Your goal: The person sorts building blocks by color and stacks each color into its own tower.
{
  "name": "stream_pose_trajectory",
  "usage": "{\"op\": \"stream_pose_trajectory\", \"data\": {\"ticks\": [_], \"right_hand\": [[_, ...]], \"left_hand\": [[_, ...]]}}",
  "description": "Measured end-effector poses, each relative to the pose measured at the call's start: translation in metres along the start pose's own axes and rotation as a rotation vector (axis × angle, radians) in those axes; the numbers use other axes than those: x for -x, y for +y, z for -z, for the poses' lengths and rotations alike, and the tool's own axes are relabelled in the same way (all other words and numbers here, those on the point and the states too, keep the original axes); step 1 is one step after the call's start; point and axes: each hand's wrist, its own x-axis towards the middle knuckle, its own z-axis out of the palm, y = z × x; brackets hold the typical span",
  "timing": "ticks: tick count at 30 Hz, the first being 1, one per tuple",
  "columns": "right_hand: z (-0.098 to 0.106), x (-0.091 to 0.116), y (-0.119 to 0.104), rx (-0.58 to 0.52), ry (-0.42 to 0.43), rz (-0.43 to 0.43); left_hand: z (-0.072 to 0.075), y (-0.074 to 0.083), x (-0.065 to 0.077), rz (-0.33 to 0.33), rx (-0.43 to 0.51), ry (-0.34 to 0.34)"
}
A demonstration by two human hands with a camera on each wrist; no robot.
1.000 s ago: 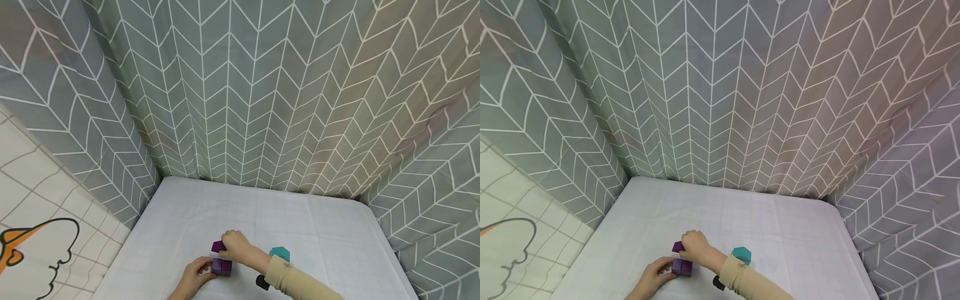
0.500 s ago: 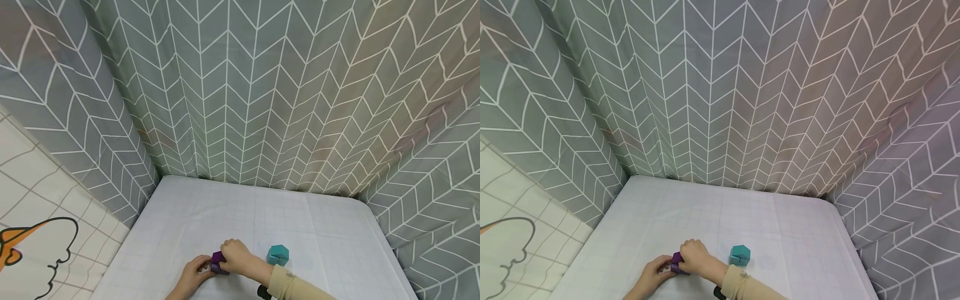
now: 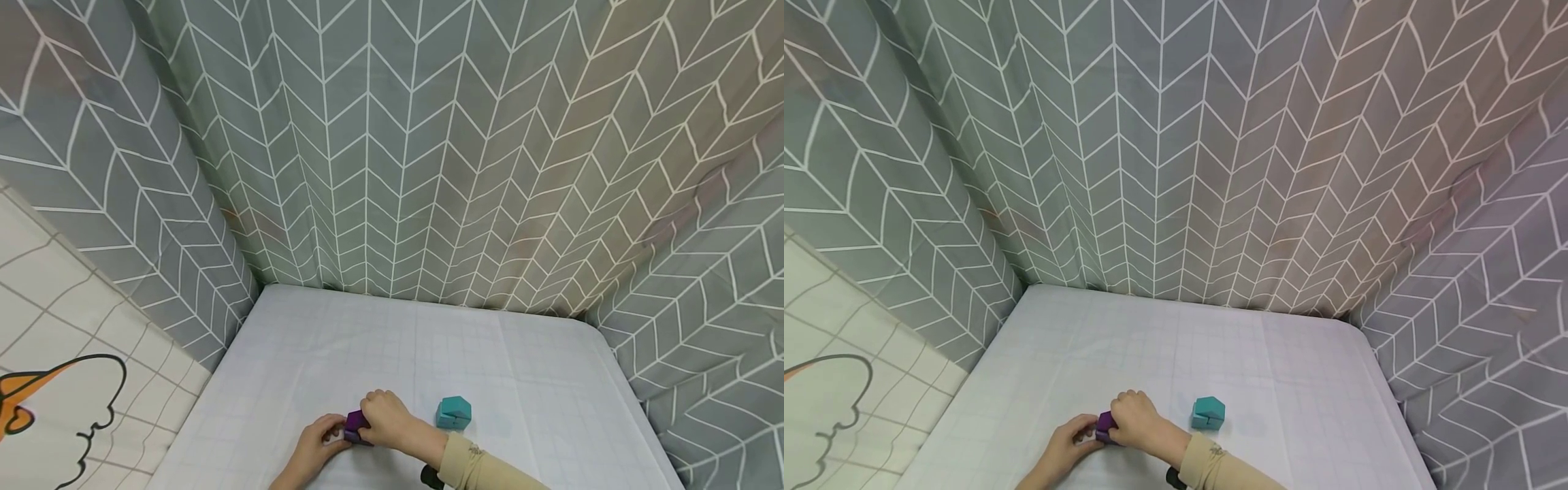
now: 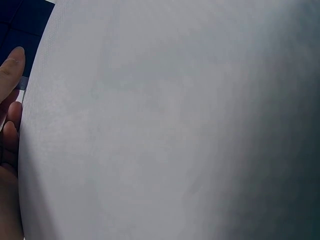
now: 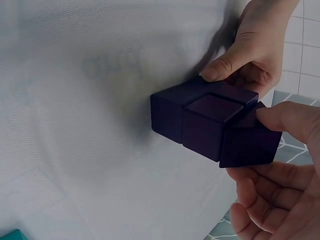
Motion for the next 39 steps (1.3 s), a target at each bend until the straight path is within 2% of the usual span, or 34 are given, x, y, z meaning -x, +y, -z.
{"op": "stream_pose_trajectory", "data": {"ticks": [18, 39], "right_hand": [[-0.0091, 0.0014, 0.0005, -0.006, 0.002, 0.011], [-0.0083, 0.0015, -0.001, -0.007, -0.041, -0.017]], "left_hand": [[-0.0006, -0.0021, -0.0007, -0.011, -0.002, 0.007], [-0.0024, -0.0044, 0.0007, -0.075, 0.011, 0.045]]}}
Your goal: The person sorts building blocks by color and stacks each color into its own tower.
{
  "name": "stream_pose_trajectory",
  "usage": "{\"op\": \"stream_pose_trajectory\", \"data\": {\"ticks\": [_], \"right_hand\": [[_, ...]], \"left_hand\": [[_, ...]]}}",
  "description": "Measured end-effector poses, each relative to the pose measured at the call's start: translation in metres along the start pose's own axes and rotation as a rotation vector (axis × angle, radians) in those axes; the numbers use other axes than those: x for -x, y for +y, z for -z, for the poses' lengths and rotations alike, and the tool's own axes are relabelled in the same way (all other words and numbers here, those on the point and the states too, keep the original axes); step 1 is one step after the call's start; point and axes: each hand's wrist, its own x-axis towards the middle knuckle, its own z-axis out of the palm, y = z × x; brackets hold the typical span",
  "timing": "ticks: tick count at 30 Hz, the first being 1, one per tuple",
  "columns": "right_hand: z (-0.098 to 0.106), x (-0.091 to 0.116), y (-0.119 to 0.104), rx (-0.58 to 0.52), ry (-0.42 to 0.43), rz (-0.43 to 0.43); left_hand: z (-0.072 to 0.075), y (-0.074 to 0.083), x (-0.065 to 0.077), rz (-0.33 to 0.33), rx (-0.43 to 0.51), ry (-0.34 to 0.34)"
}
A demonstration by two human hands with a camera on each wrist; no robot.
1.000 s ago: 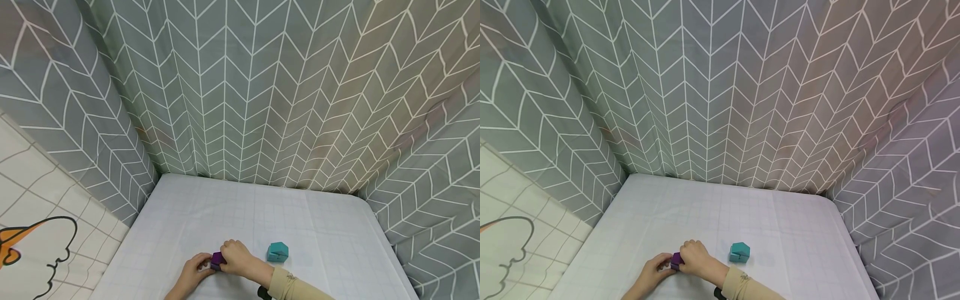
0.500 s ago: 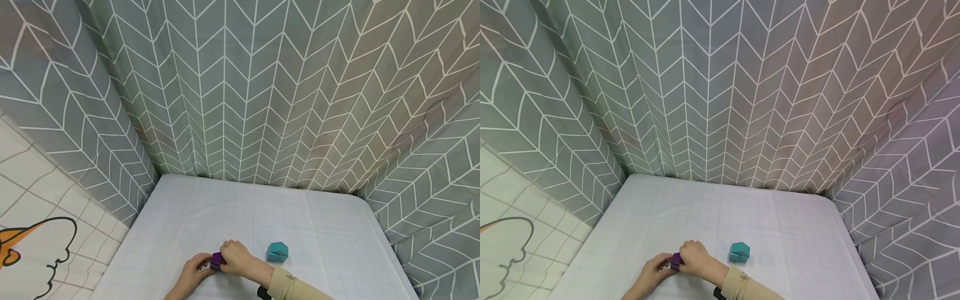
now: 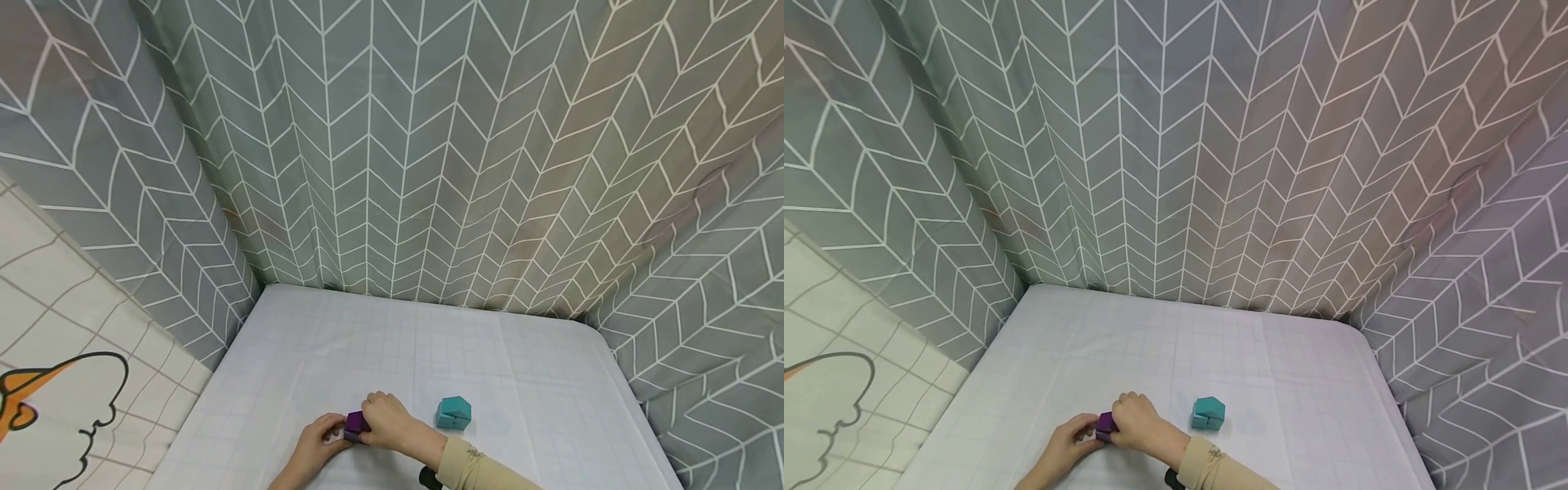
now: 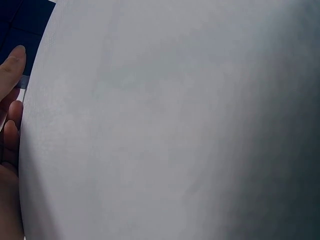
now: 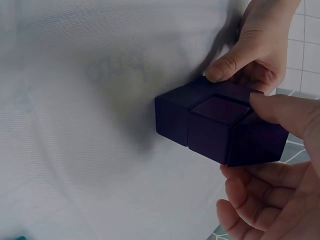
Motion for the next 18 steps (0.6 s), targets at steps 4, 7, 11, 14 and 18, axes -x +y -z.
{"op": "stream_pose_trajectory", "data": {"ticks": [4, 7, 11, 14, 18], "right_hand": [[-0.002, 0.0, 0.002, -0.011, -0.001, -0.009], [0.001, 0.002, 0.003, -0.024, -0.016, -0.017], [0.012, 0.009, 0.005, -0.055, -0.061, -0.048], [0.023, 0.015, 0.011, -0.068, -0.072, -0.069], [0.038, 0.023, 0.026, -0.062, -0.052, -0.08]], "left_hand": [[0.0, -0.004, -0.001, -0.014, 0.002, -0.001], [0.004, -0.007, -0.002, -0.026, -0.016, -0.028], [0.019, -0.01, -0.002, -0.037, -0.071, -0.086], [0.037, -0.008, -0.006, -0.021, -0.151, -0.123], [0.064, 0.001, -0.021, 0.05, -0.287, -0.144]]}}
